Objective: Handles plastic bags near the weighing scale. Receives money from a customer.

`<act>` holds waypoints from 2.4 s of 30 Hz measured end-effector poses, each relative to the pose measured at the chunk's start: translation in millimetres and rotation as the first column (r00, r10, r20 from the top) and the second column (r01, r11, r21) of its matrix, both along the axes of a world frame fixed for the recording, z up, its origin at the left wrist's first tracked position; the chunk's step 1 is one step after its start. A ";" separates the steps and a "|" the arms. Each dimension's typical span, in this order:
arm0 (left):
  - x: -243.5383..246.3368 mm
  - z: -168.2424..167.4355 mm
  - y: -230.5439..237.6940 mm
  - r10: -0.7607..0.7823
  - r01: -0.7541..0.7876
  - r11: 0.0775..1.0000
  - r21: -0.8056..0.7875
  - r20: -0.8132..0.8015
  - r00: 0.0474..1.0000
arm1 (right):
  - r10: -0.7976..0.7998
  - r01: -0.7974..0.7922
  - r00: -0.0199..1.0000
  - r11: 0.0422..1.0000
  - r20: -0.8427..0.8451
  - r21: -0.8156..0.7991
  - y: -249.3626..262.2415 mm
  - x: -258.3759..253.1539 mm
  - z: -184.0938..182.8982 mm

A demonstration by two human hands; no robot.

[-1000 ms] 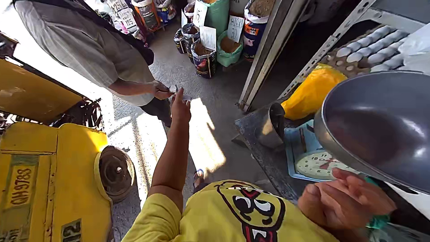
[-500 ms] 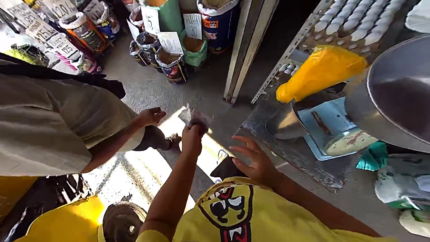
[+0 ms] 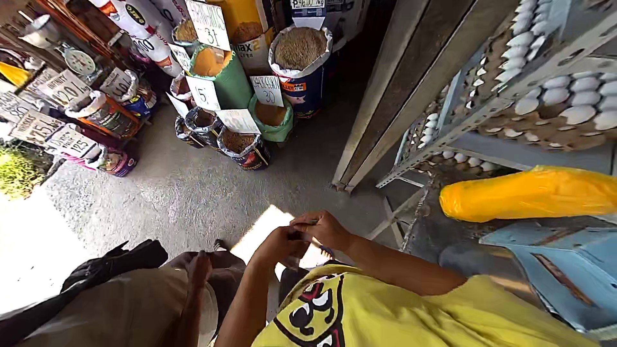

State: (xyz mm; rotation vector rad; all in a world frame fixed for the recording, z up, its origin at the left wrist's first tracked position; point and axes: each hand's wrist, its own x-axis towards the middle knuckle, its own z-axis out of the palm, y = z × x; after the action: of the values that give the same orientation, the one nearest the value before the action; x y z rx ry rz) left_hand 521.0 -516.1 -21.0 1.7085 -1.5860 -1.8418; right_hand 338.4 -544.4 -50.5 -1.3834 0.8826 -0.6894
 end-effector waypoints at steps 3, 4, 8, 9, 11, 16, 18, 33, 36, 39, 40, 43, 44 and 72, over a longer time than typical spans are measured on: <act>48.4 -0.7 -80.6 0.041 -0.041 0.999 -0.036 0.006 0.999 | -0.094 0.094 0.995 0.995 0.016 -0.014 -78.5 37.8 5.9; 63.3 -2.3 -112.0 0.062 -0.062 0.996 -0.057 -0.003 0.998 | -0.151 0.152 0.988 0.988 0.022 -0.032 -107.8 47.9 7.9; 109.2 -19.8 -249.1 0.111 -0.116 0.973 -0.200 -0.038 0.993 | -0.400 0.402 0.916 0.913 0.041 -0.074 -224.6 68.7 3.6; 115.4 -24.1 -285.7 0.125 -0.140 0.963 -0.230 -0.075 0.989 | -0.458 0.459 0.888 0.885 0.035 -0.072 -249.9 69.2 -2.6; 115.3 -23.8 -357.3 0.146 -0.180 0.948 -0.261 -0.145 0.979 | -0.567 0.566 0.824 0.824 -0.018 -0.038 -299.0 63.5 -6.2; 78.6 -13.3 -499.4 -0.054 0.005 0.981 -0.194 -0.245 0.968 | -0.787 0.797 0.604 0.599 -0.130 0.075 -377.0 36.3 0.1; 51.5 -11.5 -548.9 -0.178 0.131 0.976 -0.175 -0.285 0.942 | -0.842 0.851 0.525 0.520 -0.122 0.071 -400.3 16.4 -0.9; -39.7 -10.0 -832.0 -0.181 0.222 0.967 0.127 -0.277 0.944 | -0.817 0.768 0.569 0.568 0.092 0.296 -658.6 -79.7 12.7; -74.3 -20.3 -879.0 -0.167 0.224 0.957 0.186 -0.281 0.945 | -0.820 0.772 0.568 0.563 0.078 0.297 -705.7 -115.0 12.6; -131.7 -26.4 -924.1 -0.246 0.305 0.924 0.231 -0.249 0.937 | -0.892 0.846 0.451 0.437 0.028 0.304 -744.6 -158.2 15.3; -157.3 -22.5 -943.5 -0.290 0.348 0.909 0.229 -0.251 0.923 | -0.923 0.879 0.384 0.371 0.015 0.301 -758.4 -175.3 22.4; -236.8 -6.2 -1000.5 -0.411 0.487 0.854 0.180 -0.341 0.846 | -0.983 0.944 0.179 0.182 0.035 0.276 -787.3 -226.3 43.8; -263.2 0.9 -1020.4 -0.456 0.536 0.832 0.145 -0.373 0.808 | -0.989 0.954 0.123 0.141 0.087 0.264 -795.4 -244.2 45.9; -340.5 64.0 -1219.5 0.681 -0.786 0.573 -0.233 -0.399 0.614 | 0.027 -0.108 0.974 0.929 0.226 0.354 -1238.6 -340.2 52.3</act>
State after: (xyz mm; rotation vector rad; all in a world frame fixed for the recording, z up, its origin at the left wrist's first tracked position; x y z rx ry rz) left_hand 180.5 -1735.7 42.9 1.5015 -0.8084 -1.1475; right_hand -1.7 -1782.9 1.8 -0.9806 0.7396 -0.5763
